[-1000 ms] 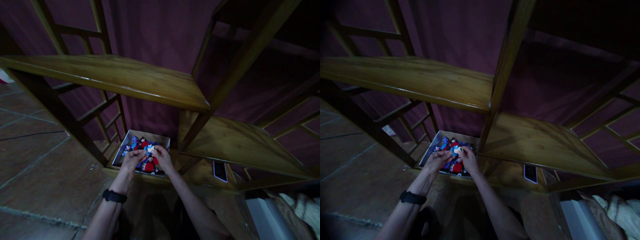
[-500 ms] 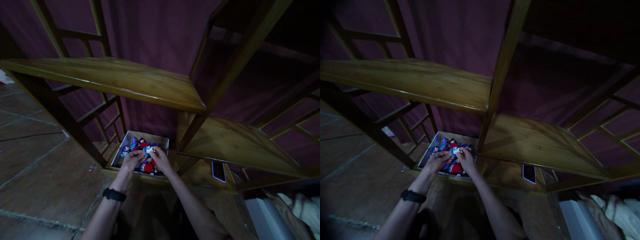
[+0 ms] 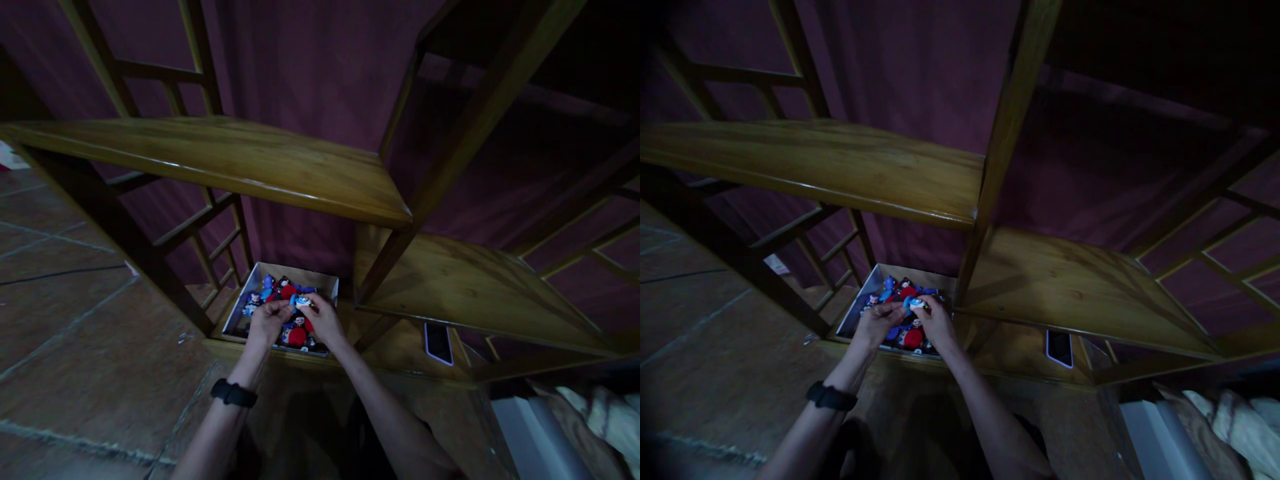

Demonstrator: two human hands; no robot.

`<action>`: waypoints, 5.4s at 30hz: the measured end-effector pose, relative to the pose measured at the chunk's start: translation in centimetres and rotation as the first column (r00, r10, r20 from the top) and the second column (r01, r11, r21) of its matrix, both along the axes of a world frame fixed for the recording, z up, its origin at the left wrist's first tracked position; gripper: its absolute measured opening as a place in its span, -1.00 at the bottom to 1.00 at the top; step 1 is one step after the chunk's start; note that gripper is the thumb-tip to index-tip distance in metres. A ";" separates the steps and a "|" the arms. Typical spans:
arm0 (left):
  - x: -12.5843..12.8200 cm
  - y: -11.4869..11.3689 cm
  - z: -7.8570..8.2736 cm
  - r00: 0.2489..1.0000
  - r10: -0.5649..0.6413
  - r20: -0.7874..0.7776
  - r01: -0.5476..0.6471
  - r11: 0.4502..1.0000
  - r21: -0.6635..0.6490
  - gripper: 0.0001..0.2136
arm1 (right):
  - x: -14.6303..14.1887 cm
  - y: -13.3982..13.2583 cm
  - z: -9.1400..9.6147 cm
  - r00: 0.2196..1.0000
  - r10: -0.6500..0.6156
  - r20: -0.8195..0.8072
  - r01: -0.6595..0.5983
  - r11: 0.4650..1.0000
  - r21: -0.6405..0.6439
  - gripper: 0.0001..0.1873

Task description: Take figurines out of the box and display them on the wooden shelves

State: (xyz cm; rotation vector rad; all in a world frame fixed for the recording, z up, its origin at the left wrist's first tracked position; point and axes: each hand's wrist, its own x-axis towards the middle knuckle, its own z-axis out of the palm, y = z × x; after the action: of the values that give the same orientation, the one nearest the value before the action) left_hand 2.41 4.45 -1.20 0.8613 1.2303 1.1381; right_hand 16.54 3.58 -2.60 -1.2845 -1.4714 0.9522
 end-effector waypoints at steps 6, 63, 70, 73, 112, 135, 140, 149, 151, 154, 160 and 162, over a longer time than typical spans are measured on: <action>0.2 -0.7 1.0 0.999 0.019 0.028 -0.018 1.000 -0.023 -0.64 | 0.1 -0.4 0.8 0.992 -0.017 0.123 0.007 0.997 0.076 -0.78; 0.0 -1.0 2.3 0.964 0.038 0.262 0.043 0.954 -0.295 -0.84 | 0.5 0.6 -0.6 0.962 -0.019 -0.271 0.008 0.999 -0.045 -0.70; 0.1 -1.1 2.4 0.972 -0.010 0.237 0.081 0.953 -0.291 -0.89 | 0.2 0.5 -0.4 0.941 -0.061 -0.331 0.030 0.995 -0.097 -0.70; 0.3 -1.2 2.4 0.973 -0.007 0.232 0.077 0.952 -0.296 -0.87 | 0.1 0.5 -0.4 0.928 -0.071 -0.366 0.037 0.994 -0.098 -0.70; 0.5 -1.3 1.9 0.956 0.044 0.290 0.017 0.979 -0.204 -0.85 | 0.8 0.3 -0.1 0.985 0.061 -0.162 -0.069 0.997 -0.042 -0.76; 0.8 -1.4 2.1 0.890 0.165 0.426 -0.118 0.984 -0.134 -0.78 | -0.1 -0.8 2.5 0.947 -0.017 -0.322 0.005 0.999 -0.041 -0.67; 0.0 -1.4 1.7 0.865 0.130 0.484 -0.006 0.968 -0.250 -0.86 | -0.1 -1.2 1.8 0.942 -0.057 -0.332 0.028 0.995 -0.093 -0.66; -0.4 -2.9 2.2 0.856 0.064 0.514 0.091 0.958 -0.270 -0.90 | -0.3 -3.1 1.7 0.935 -0.113 -0.335 0.064 0.986 -0.153 -0.67; -0.5 -3.4 2.5 0.857 0.046 0.513 0.105 0.960 -0.261 -0.89 | -0.4 -3.6 2.1 0.934 -0.128 -0.332 0.076 0.983 -0.165 -0.66; -0.5 -4.0 2.7 0.861 0.007 0.508 0.129 0.965 -0.230 -0.88 | -0.3 -4.4 2.7 0.926 -0.128 -0.355 0.068 0.982 -0.175 -0.63; -0.6 -5.1 3.0 0.870 -0.065 0.489 0.170 0.970 -0.174 -0.88 | -0.2 -5.7 3.2 0.908 -0.141 -0.394 0.067 0.978 -0.197 -0.62; -0.6 -5.2 3.0 0.876 -0.083 0.475 0.182 0.969 -0.167 -0.88 | -0.5 -6.0 3.3 0.903 -0.146 -0.403 0.070 0.977 -0.199 -0.63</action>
State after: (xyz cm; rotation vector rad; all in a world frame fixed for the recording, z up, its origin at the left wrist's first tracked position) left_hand 1.76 -0.77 1.84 0.4661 0.8543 1.0074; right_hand 16.07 -2.47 0.68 -1.1840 -0.9899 1.2198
